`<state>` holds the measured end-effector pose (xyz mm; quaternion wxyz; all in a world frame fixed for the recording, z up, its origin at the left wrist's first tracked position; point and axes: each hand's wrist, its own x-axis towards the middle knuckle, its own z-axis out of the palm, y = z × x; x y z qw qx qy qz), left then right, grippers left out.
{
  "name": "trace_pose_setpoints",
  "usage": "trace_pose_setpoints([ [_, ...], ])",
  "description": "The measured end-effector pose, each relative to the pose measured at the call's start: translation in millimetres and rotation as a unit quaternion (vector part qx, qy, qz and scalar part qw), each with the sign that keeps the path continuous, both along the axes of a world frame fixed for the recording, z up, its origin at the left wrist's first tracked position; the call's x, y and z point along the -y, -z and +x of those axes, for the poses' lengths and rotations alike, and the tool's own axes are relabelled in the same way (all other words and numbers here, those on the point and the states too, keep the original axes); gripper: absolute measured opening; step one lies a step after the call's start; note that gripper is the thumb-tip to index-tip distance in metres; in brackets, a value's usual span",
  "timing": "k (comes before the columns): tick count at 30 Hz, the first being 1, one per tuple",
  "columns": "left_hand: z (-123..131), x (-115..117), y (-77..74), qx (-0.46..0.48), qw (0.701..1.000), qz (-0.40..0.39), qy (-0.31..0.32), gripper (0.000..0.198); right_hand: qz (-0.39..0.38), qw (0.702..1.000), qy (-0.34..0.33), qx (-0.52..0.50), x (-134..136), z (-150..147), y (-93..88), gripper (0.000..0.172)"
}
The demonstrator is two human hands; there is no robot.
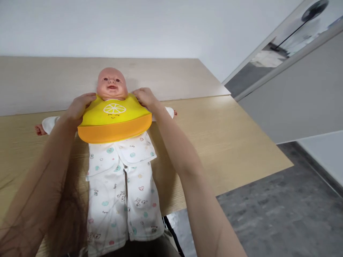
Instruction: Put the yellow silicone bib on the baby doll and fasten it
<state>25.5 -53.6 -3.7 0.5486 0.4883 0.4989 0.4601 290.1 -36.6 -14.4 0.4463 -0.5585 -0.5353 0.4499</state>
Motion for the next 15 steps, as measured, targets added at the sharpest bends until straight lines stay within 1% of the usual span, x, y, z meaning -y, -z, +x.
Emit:
trace_pose_setpoints([
  [2, 0.7, 0.1, 0.4, -0.002, 1.0, -0.015, -0.014, 0.028, -0.025, 1.0, -0.01, -0.008, -0.6, -11.2, -1.6, 0.017],
  [4, 1.7, 1.0, -0.6, -0.001, 0.999, -0.031, -0.023, 0.033, -0.044, 0.999, 0.0, -0.015, -1.4, -18.9, -0.6, 0.016],
  [6, 0.9, 1.7, -1.8, 0.016, 0.998, -0.047, -0.035, 0.041, -0.052, 0.998, 0.009, -0.043, -3.7, -22.4, 3.1, 0.014],
  [8, -2.3, 1.6, -2.9, 0.048, 0.995, -0.084, -0.032, 0.044, -0.054, 0.995, -0.005, -0.08, -5.5, -22.6, 7.7, 0.013],
  [10, -6.3, 0.4, -4.5, 0.08, 0.986, -0.147, 0.007, 0.041, -0.056, 0.992, -0.026, -0.106, -4.8, -21.5, 10.3, 0.016],
  [12, -8.8, -2.3, -7.0, 0.099, 0.978, -0.18, 0.043, 0.037, -0.056, 0.99, -0.047, -0.118, -1.5, -20.9, 9.6, 0.02],
  [13, -9.1, -4.3, -8.5, 0.108, 0.977, -0.176, 0.046, 0.035, -0.053, 0.99, -0.053, -0.121, 0.6, -21.0, 8.3, 0.022],
  [15, -7.7, -10.0, -11.1, 0.124, 0.98, -0.156, 0.021, 0.03, -0.042, 0.989, -0.064, -0.126, 4.6, -21.8, 5.1, 0.024],
])
